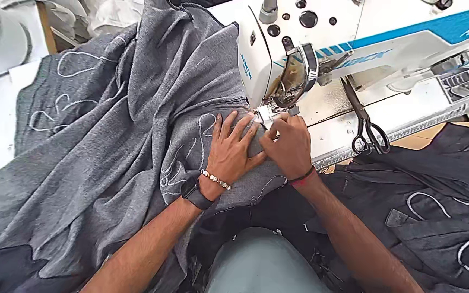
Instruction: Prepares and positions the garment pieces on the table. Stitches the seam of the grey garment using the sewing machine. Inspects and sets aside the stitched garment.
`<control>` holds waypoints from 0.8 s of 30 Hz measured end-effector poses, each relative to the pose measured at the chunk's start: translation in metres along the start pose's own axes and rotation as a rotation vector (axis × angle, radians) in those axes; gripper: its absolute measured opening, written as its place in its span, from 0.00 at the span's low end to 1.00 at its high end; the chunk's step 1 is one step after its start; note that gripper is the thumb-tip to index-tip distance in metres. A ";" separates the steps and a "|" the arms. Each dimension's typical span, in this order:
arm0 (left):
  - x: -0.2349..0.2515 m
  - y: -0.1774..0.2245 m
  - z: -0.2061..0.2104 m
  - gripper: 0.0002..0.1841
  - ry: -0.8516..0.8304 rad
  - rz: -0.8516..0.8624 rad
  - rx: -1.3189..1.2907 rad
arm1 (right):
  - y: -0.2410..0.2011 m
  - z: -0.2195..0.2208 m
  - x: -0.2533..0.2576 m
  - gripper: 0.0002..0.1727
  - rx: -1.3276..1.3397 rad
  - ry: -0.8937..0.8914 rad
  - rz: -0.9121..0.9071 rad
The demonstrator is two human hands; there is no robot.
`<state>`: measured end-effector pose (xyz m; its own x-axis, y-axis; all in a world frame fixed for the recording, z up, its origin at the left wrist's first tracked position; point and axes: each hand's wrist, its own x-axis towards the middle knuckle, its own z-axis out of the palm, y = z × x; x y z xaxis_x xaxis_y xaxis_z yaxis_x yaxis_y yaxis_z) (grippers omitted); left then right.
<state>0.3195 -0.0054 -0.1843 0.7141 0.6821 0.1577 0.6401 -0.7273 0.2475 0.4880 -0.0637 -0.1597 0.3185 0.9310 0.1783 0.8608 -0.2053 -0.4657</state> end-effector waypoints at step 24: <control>-0.006 -0.002 0.003 0.30 -0.027 0.058 -0.013 | -0.020 -0.018 -0.093 0.23 0.552 -0.210 0.253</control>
<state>0.3145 -0.0082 -0.1882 0.7572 0.6366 0.1466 0.5940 -0.7643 0.2511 0.4482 -0.1517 -0.1511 0.3524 0.9248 -0.1435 0.4203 -0.2934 -0.8586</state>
